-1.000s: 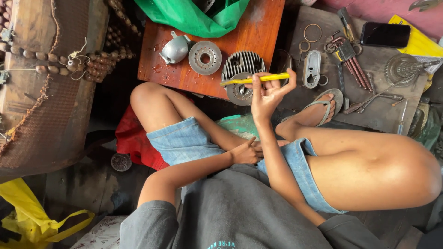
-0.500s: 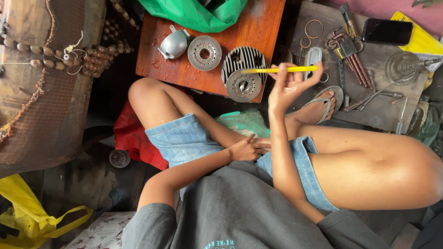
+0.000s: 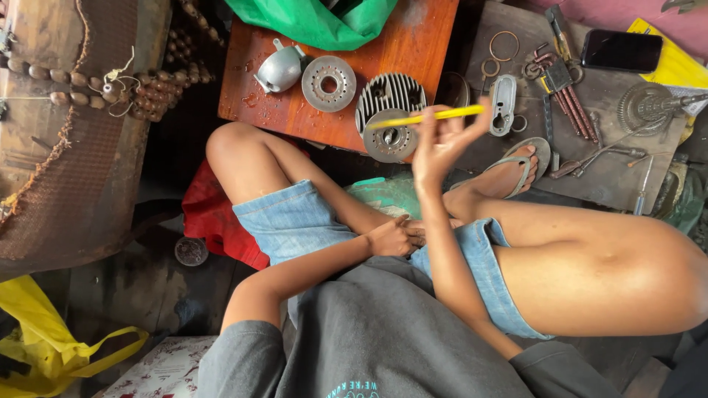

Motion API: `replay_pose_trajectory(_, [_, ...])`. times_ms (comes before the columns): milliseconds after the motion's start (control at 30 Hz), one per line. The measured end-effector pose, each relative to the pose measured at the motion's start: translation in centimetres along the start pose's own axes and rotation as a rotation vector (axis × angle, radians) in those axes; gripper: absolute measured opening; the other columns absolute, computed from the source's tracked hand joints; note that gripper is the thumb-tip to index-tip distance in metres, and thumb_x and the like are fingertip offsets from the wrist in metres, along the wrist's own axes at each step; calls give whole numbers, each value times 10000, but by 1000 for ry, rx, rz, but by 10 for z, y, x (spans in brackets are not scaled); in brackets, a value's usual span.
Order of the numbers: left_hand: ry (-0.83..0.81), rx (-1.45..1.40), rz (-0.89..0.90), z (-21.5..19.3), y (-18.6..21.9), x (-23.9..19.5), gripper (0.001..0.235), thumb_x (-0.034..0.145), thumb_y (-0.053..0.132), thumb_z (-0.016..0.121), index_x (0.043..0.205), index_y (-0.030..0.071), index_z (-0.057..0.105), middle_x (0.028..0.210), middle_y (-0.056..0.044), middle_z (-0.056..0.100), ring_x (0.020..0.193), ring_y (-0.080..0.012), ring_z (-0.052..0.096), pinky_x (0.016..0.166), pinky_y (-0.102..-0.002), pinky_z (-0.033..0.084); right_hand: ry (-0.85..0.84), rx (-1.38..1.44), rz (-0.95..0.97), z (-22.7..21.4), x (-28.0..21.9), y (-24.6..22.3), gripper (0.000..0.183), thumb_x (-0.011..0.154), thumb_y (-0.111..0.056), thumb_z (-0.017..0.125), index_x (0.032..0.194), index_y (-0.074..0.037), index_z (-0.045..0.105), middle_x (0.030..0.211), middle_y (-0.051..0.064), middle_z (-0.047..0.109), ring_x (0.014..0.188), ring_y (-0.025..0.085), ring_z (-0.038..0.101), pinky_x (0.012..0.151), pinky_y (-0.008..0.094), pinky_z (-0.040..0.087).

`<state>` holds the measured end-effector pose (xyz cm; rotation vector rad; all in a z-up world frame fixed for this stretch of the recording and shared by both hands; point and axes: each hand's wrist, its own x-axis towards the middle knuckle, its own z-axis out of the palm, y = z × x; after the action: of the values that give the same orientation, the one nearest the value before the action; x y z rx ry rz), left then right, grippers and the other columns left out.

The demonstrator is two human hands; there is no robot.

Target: Cleaning the cooling fins of a motorcycle cylinder head using a small brush to remove debris.

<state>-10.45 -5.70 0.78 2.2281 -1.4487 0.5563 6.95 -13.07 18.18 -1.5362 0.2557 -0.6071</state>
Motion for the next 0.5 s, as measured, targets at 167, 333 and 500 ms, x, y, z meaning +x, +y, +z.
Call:
replay_pose_trajectory(167, [-92, -427, 99, 57, -1, -27, 352, 936, 416, 438, 840, 193, 693, 1109, 39, 727, 1060, -187, 668, 1088, -689, 331, -89, 50, 40, 4, 3, -10, 771, 1108, -116, 628, 1571, -315, 44, 1072, 134, 676, 929, 241, 770, 776, 393, 743])
replay_pose_trajectory(333, [-199, -474, 100, 40, -6, -21, 326, 921, 379, 481, 845, 170, 718, 1136, 10, 738, 1075, -238, 675, 1141, -686, 307, -40, 45, 45, -4, 6, 1, 779, 1120, -120, 615, 1566, -343, 16, 1104, 128, 653, 952, 250, 777, 825, 420, 753])
replay_pose_trajectory(500, [-279, -473, 90, 32, -10, -15, 310, 895, 443, 440, 808, 238, 655, 1055, 65, 725, 1050, -165, 677, 1188, -660, 255, -179, 81, 86, 10, -11, -6, 842, 1081, -83, 671, 1595, -283, 35, 1094, 144, 666, 934, 262, 765, 785, 420, 728])
